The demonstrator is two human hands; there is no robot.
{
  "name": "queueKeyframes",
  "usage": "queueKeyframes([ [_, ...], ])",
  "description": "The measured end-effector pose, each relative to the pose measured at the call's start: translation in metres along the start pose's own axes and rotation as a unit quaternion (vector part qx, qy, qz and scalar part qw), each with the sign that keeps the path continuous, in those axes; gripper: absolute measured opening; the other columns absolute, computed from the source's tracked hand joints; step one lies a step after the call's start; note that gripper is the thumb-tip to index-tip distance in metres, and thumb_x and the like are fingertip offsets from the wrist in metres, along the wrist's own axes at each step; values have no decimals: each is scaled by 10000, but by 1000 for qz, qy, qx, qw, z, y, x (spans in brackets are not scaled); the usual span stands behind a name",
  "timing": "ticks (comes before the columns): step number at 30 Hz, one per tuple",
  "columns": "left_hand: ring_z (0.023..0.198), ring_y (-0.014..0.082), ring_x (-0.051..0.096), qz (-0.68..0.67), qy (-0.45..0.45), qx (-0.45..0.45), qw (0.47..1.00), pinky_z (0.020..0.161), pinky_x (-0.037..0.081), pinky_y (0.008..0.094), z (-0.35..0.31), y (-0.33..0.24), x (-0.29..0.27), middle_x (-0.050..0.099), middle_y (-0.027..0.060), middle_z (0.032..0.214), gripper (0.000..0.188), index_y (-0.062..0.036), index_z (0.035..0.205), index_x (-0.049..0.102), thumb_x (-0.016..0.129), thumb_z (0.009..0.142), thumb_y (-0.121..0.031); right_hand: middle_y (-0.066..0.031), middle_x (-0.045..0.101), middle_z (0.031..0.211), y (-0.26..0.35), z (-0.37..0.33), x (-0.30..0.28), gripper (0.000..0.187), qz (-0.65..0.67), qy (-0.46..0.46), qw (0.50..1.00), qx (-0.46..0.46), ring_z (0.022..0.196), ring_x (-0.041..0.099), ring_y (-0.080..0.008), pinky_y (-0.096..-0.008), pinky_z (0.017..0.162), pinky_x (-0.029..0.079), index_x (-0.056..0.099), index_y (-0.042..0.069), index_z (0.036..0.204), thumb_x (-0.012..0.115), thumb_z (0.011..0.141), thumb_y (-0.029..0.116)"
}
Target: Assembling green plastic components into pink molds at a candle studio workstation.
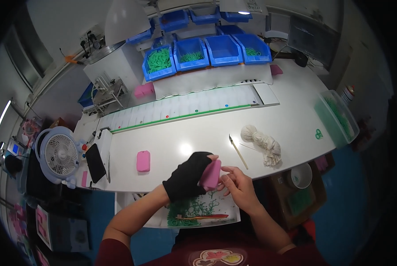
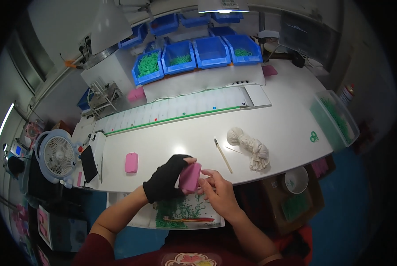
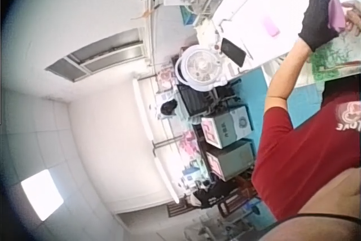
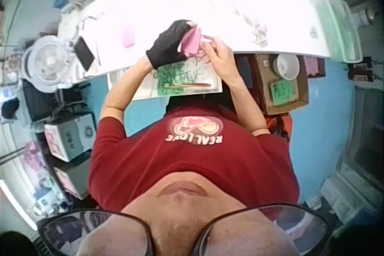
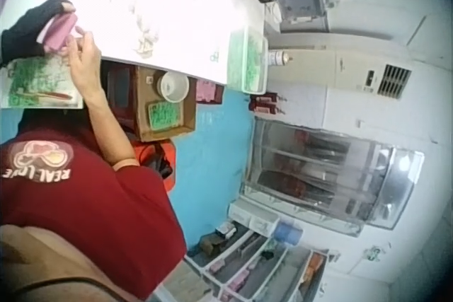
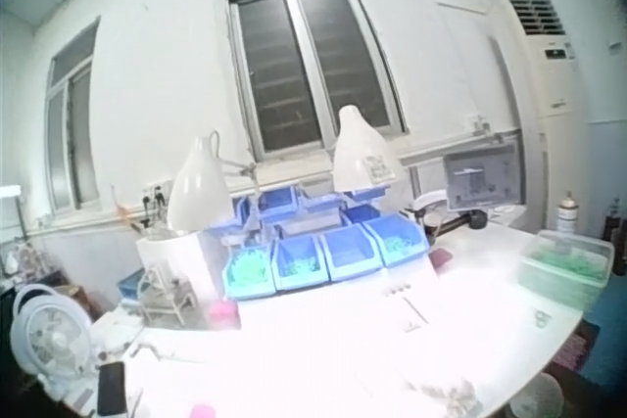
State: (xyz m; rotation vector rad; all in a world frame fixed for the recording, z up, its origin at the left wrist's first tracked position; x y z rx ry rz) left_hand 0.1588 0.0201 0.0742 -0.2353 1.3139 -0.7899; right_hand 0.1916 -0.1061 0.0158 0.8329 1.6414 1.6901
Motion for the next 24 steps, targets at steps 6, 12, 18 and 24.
queueKeyframes([
  [6,1158,279,532,20,-90,-91,992,984,441,374,81,172,-66,538,126,1229,791,-88,1278,476,867,604,-222,-128,714,896,4,-8,-39,217,8,-59,998,-32,750,676,-125,-232,623,537,584,-44,1106,557,969,122],
  [12,1160,294,540,96,-52,-190,976,986,431,375,120,250,-88,591,128,1176,670,-93,1196,550,840,616,-256,-131,705,828,4,-13,-68,142,23,-113,993,-29,707,664,-128,-229,606,527,607,-43,1019,568,948,73],
  [18,1232,294,497,123,-40,-200,971,1027,407,395,95,272,-99,538,130,1281,727,-113,1284,539,842,640,-260,-126,694,790,0,-12,-82,112,23,-131,990,-48,664,643,-123,-231,594,518,606,-47,992,571,941,46],
  [24,1096,214,574,-1,-275,-209,939,881,482,351,24,280,-168,583,86,1174,355,-91,1151,612,717,821,-170,-120,681,745,10,-13,-83,98,16,-143,986,-87,626,620,-119,-232,578,505,596,-51,963,554,944,36],
])
Point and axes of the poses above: each hand's wrist, its own z-axis towards the middle knuckle, its own x-axis out of the palm, y = z × x, the point moved 9 cm from there along z, towards the middle knuckle
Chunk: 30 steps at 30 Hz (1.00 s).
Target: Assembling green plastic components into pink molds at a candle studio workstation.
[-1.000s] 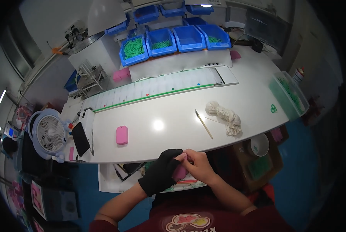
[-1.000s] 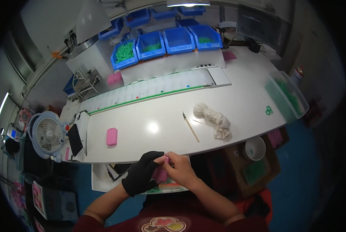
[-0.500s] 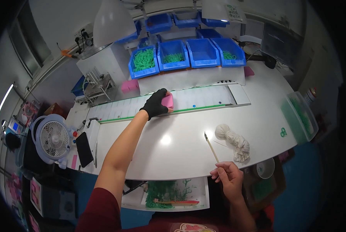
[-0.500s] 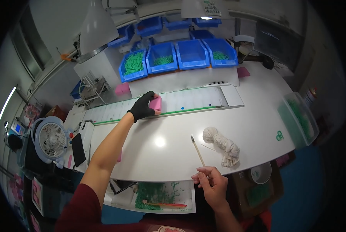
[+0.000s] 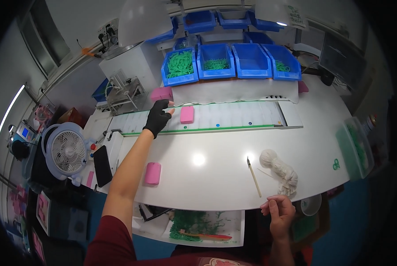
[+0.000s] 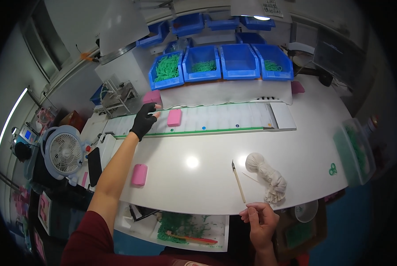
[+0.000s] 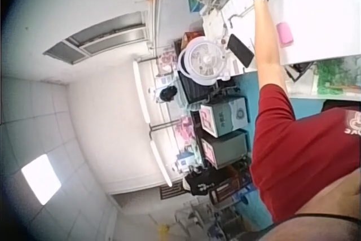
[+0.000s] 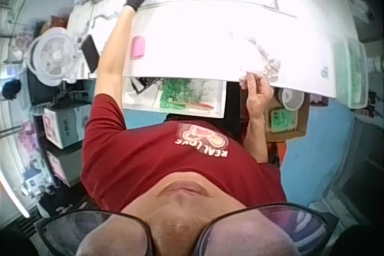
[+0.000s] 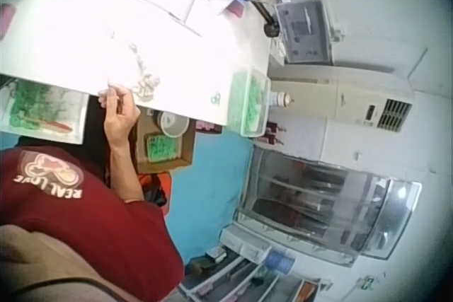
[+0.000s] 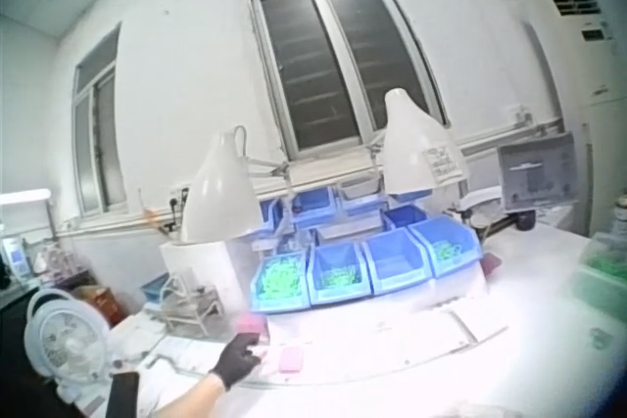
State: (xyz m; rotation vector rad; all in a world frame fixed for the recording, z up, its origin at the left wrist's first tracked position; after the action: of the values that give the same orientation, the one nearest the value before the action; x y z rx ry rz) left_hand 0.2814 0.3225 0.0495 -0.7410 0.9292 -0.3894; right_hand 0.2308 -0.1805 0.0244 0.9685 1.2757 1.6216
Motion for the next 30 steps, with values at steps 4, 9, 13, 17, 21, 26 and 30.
queueKeyframes([
  [4,782,230,640,109,-6,-59,992,733,501,313,-47,-10,-42,652,92,866,249,-49,977,655,688,847,-259,-115,680,737,-2,-2,8,97,-6,20,1000,4,618,611,-107,-223,564,491,597,-53,959,544,948,28],
  [9,874,306,664,362,213,-200,885,795,507,380,-140,-41,-45,681,154,884,698,-63,1017,657,684,689,-680,-111,681,734,-4,-8,25,105,-5,44,999,10,613,607,-99,-217,553,484,602,-57,964,545,951,30],
  [13,985,296,648,329,166,-181,912,844,505,392,-178,-45,-49,653,167,1026,803,-67,1178,597,721,655,-664,-109,694,747,-4,-14,44,111,-13,85,996,19,635,638,-105,-220,562,504,618,-52,961,562,945,43],
  [17,717,222,641,253,8,-91,963,690,512,343,-143,-35,-62,652,131,948,497,-54,1083,624,792,743,-376,-110,705,759,-1,-25,64,109,-22,129,991,27,664,668,-113,-226,590,537,628,-48,954,576,935,47],
  [21,836,256,640,224,-68,-27,972,754,513,372,-78,-3,-59,597,149,1036,442,-90,1143,601,750,801,-328,-121,706,761,14,-34,80,96,-56,163,985,3,660,679,-121,-230,599,548,629,-53,939,579,929,28],
  [26,959,327,631,328,-65,-135,933,855,500,420,-37,21,-41,605,182,1072,563,-119,1176,608,762,728,-424,-126,707,759,13,-42,73,91,-70,145,987,9,662,683,-126,-233,601,550,632,-54,928,581,926,22],
  [30,1032,337,613,367,-24,-179,913,873,517,438,-31,47,-37,592,181,1100,520,-153,1160,604,745,717,-385,-125,706,761,10,-43,63,90,-81,126,988,28,661,681,-127,-234,605,549,633,-54,922,582,926,20],
])
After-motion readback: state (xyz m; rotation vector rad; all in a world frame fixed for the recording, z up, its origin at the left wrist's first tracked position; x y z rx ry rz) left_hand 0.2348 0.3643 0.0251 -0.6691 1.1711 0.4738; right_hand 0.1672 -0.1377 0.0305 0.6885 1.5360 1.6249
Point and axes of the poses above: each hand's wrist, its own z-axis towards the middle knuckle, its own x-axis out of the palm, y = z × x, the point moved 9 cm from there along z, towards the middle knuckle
